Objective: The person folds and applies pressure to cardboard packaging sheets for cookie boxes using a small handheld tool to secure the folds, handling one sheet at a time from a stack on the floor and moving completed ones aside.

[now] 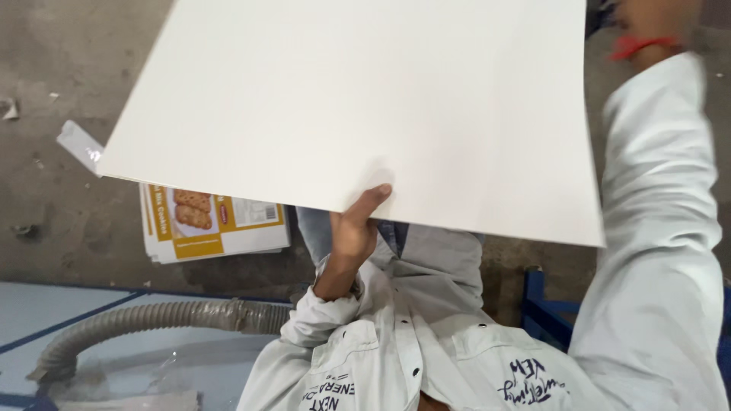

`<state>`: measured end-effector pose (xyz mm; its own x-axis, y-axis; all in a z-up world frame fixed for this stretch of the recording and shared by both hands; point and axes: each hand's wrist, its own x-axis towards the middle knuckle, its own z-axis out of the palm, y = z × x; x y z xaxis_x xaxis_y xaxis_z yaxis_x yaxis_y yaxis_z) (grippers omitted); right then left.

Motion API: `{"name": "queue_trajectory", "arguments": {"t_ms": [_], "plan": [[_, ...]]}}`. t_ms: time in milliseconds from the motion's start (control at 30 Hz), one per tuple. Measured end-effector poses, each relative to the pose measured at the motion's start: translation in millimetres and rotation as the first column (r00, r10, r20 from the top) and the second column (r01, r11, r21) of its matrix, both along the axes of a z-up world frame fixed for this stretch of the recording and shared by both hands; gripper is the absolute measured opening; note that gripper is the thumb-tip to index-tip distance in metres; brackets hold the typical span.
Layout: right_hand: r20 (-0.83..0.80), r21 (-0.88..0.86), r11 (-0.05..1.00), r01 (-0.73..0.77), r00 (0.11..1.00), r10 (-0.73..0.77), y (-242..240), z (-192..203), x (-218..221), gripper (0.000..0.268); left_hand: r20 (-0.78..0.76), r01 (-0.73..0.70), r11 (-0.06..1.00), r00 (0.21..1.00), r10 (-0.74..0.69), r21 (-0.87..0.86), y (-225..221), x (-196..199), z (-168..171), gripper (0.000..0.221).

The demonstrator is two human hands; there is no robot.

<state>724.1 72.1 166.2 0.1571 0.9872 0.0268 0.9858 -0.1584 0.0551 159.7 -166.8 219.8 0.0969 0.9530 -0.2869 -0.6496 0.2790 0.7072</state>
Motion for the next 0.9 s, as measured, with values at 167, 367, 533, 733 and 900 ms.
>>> {"name": "queue_trajectory", "arguments": {"t_ms": [167,367,533,733,900], "plan": [[-0.052,-0.016,0.999,-0.041,0.998,0.04,-38.1,29.2,-6.4,0.028,-0.764,0.205,0.857,0.58,0.284,0.473,4.5,-29.1,-20.1,0.023],[-0.31,-0.303,0.91,-0.282,0.933,0.185,-176.4,68.2,-119.1,0.045,-0.749,0.266,0.963,0.628,-0.21,-0.047,106.7,3.9,-64.3,0.049],[-0.595,-0.364,0.74,-0.565,0.753,0.282,-292.2,28.2,-274.0,0.028,-0.473,0.24,0.965,0.866,-0.164,0.106,143.7,10.6,-76.2,0.055],[-0.926,0.042,0.961,-0.273,0.352,0.14,-301.0,-15.1,-301.7,0.058,-0.458,0.2,0.98,0.872,-0.174,0.009,95.3,65.2,-85.1,0.046],[-0.499,-0.208,0.898,0.387,-0.832,0.243,-254.6,-27.3,-312.2,0.067,-0.467,0.229,0.964,0.873,-0.142,0.135,15.0,124.8,-74.4,0.048]]}}
